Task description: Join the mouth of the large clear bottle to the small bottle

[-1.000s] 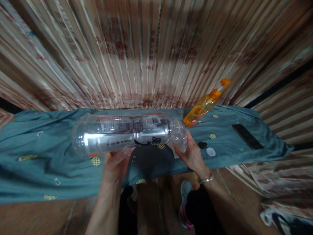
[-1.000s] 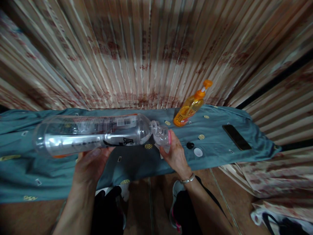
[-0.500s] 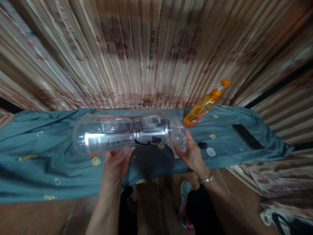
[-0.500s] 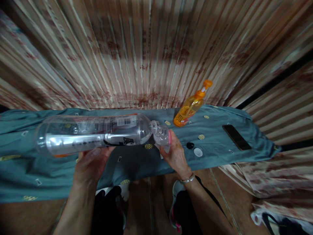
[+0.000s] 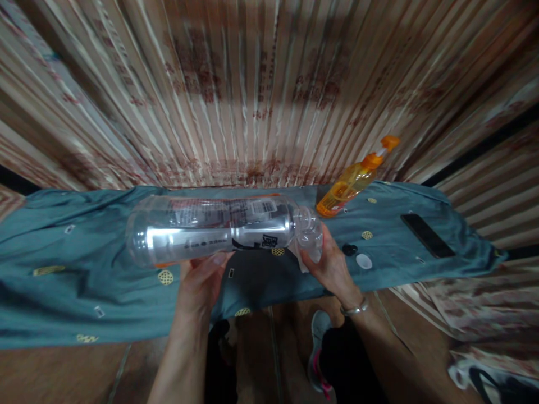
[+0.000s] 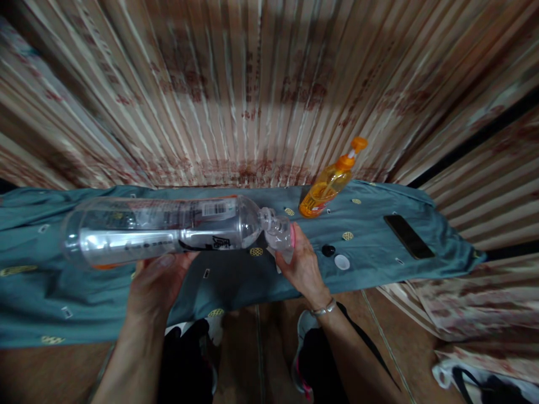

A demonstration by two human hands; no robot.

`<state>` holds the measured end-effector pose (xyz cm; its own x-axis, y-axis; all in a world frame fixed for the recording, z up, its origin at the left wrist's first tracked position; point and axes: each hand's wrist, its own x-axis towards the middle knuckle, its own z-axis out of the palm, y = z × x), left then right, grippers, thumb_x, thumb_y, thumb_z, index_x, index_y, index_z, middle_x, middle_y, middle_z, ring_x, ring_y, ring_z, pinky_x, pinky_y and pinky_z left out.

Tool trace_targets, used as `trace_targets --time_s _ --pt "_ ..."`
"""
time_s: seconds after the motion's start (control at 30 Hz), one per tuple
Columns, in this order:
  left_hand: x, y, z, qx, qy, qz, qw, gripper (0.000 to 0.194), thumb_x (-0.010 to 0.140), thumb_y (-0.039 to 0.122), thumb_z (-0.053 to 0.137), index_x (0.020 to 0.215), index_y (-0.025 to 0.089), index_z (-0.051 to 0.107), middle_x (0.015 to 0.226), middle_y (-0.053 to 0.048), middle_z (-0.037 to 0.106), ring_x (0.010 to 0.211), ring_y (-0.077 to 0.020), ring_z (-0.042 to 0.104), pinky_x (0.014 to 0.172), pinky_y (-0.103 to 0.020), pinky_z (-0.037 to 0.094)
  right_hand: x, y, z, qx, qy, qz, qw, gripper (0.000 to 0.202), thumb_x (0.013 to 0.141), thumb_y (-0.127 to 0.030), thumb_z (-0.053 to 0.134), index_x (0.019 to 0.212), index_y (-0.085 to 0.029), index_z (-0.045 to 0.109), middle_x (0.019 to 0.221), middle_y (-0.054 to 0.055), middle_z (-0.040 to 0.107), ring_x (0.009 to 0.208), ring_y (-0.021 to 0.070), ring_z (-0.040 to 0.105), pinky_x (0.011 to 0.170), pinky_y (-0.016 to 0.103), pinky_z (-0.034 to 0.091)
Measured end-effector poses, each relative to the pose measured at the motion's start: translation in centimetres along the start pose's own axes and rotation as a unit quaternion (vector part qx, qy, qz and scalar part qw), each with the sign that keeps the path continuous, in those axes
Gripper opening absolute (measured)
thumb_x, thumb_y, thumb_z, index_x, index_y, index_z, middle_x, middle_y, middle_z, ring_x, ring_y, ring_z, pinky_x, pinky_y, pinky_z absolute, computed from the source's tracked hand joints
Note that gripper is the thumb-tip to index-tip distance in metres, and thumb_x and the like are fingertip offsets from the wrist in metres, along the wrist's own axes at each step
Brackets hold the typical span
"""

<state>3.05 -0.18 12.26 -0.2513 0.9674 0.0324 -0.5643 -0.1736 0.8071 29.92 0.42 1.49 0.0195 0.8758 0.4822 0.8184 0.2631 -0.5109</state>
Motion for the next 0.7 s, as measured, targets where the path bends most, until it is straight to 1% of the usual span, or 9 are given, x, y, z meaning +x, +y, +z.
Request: trace_targets --time_s 0.1,0.2,0.27,0.33,0.43,0.57,0.6,0.7 --pt "0.05 0.10 0.12 0.006 0.003 -0.004 1.000 0.056 0.053 0.036 0.099 0.104 0.030 0.079 0.107 -0.007 0.083 0.108 -0.0369 0.078 0.095 -0.054 0.065 -0.03 -0.06 0.07 0.006 -0.004 0.000 1.000 0.079 0.096 -0.045 0.064 0.164 -0.019 0.032 0.153 0.021 0.062 0.139 0.0381 0.065 0.111 0.061 0.059" --pt "0.11 0.17 0.07 0.021 0.007 -0.008 1.000 0.054 0.050 0.036 0.099 0.100 0.030 0.079 0.105 -0.006 0.083 0.097 -0.0363 0.079 0.088 -0.054 0.067 0.01 -0.07 0.14 0.015 0.006 -0.010 1.000 0.079 0.097 -0.043 0.065 0.165 -0.022 0.030 0.156 0.020 0.060 0.142 0.0373 0.061 0.114 0.062 0.057" --pt "0.13 0.14 -0.04 0.028 0.011 -0.009 0.999 0.055 0.049 0.039 0.100 0.099 0.030 0.079 0.103 -0.006 0.084 0.090 -0.0355 0.080 0.084 -0.054 0.068 0.03 -0.05 0.22 0.017 0.007 -0.013 1.000 0.078 0.097 -0.043 0.065 0.164 -0.023 0.031 0.157 0.019 0.058 0.144 0.0372 0.059 0.116 0.064 0.054" --pt "0.11 0.07 -0.13 0.029 0.013 -0.007 0.999 0.056 0.049 0.041 0.100 0.100 0.030 0.079 0.103 -0.006 0.084 0.088 -0.0357 0.080 0.082 -0.054 0.068 0.03 -0.01 0.30 0.015 0.009 -0.010 1.000 0.078 0.096 -0.044 0.065 0.164 -0.022 0.032 0.157 0.020 0.057 0.145 0.0379 0.058 0.117 0.065 0.053" --pt "0.05 -0.01 -0.17 0.022 0.014 -0.004 1.000 0.056 0.050 0.041 0.100 0.101 0.030 0.079 0.105 -0.007 0.084 0.094 -0.0377 0.080 0.083 -0.053 0.068 -0.06 0.07 0.40 0.012 0.008 -0.006 1.000 0.080 0.096 -0.045 0.065 0.165 -0.020 0.031 0.157 0.021 0.058 0.144 0.0387 0.059 0.116 0.064 0.054" --pt "0.02 0.10 -0.03 0.024 0.013 -0.005 1.000 0.055 0.052 0.036 0.098 0.103 0.030 0.079 0.109 -0.007 0.083 0.103 -0.0387 0.079 0.084 -0.052 0.068 -0.24 0.23 0.56 0.006 0.010 -0.006 1.000 0.081 0.097 -0.046 0.064 0.166 -0.020 0.029 0.157 0.021 0.058 0.144 0.0390 0.060 0.115 0.064 0.055" --pt "0.03 0.13 0.01 0.028 0.008 -0.005 1.000 0.056 0.051 0.034 0.098 0.104 0.030 0.079 0.109 -0.007 0.083 0.104 -0.0390 0.079 0.084 -0.052 0.068 -0.28 0.28 0.61 0.004 0.014 -0.007 1.000 0.081 0.097 -0.047 0.063 0.166 -0.020 0.029 0.157 0.022 0.058 0.143 0.0393 0.061 0.114 0.064 0.056" --pt "0.05 0.18 0.04 0.027 0.020 0.000 0.999 0.057 0.050 0.036 0.098 0.103 0.029 0.079 0.108 -0.008 0.083 0.105 -0.0401 0.078 0.083 -0.052 0.068 -0.32 0.40 0.74 0.001 0.025 -0.013 1.000 0.082 0.097 -0.048 0.063 0.166 -0.019 0.029 0.157 0.022 0.059 0.142 0.0395 0.062 0.113 0.063 0.057"
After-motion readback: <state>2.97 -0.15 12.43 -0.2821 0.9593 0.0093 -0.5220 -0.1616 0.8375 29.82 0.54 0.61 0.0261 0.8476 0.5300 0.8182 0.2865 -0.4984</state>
